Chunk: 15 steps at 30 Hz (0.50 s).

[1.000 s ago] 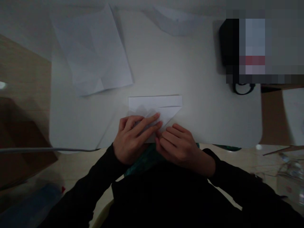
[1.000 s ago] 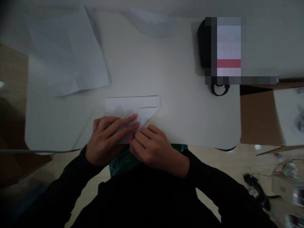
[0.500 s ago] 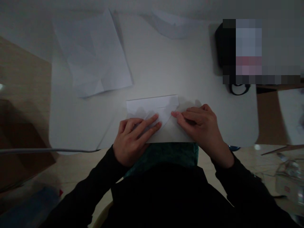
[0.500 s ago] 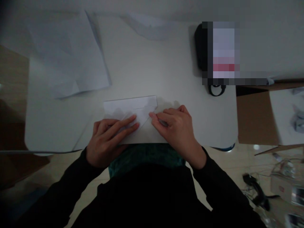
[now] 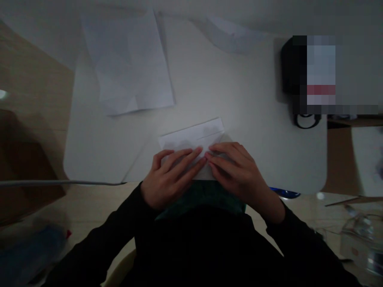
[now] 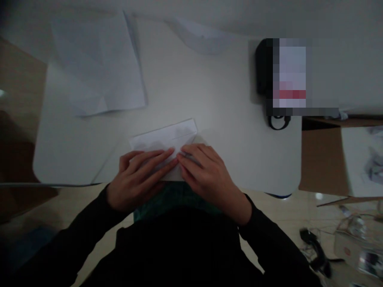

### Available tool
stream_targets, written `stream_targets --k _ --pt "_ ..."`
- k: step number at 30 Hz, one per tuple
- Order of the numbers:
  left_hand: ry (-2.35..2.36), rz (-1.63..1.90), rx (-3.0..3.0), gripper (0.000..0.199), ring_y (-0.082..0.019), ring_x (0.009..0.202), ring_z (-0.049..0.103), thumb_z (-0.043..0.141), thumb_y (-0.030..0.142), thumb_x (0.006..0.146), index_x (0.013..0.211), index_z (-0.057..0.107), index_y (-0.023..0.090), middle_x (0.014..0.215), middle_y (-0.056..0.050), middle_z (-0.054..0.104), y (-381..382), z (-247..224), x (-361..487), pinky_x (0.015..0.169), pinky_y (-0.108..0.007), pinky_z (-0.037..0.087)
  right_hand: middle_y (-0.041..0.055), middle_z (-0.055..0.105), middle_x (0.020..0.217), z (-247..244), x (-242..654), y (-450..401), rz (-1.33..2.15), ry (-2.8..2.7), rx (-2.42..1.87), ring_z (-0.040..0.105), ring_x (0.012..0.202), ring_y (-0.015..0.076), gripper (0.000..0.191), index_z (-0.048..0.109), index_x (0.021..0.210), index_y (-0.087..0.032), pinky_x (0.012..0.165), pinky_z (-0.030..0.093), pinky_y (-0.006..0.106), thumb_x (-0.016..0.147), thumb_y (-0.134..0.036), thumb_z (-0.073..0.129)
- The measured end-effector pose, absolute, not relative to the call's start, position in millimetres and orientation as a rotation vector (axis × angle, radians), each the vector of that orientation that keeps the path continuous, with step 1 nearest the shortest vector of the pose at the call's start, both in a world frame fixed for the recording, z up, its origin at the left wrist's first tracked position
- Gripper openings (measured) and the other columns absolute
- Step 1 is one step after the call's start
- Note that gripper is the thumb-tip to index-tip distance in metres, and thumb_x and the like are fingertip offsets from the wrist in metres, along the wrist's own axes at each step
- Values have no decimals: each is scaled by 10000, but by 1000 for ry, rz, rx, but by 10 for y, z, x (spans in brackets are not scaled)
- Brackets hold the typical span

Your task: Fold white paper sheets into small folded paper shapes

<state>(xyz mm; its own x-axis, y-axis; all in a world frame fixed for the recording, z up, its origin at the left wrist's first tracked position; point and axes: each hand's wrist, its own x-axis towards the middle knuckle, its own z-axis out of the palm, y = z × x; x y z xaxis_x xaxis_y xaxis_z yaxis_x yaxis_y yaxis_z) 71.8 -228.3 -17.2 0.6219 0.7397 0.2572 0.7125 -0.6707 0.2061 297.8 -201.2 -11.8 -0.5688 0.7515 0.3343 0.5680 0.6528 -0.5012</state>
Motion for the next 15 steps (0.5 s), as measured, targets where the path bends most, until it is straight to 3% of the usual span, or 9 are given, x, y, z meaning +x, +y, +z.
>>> stream_targets --k 7,15 --pt "994 433 2607 453 -194 1329 546 485 145 973 1407 513 272 1388 -47 620 -2188 -132 370 1111 -415 382 102 713 1087 -168 2981 -1968 430 -2305 -1037 647 1010 242 133 686 991 -171 859 513 420 868 -136 650" --pt "1067 505 2440 312 -208 1206 632 484 194 982 1222 659 292 1265 -40 704 -2148 -103 342 1005 -426 455 99 704 1139 -184 2970 -1994 422 -2313 -1083 640 1126 249 145 689 1015 -208 903 483 420 898 -155 622"
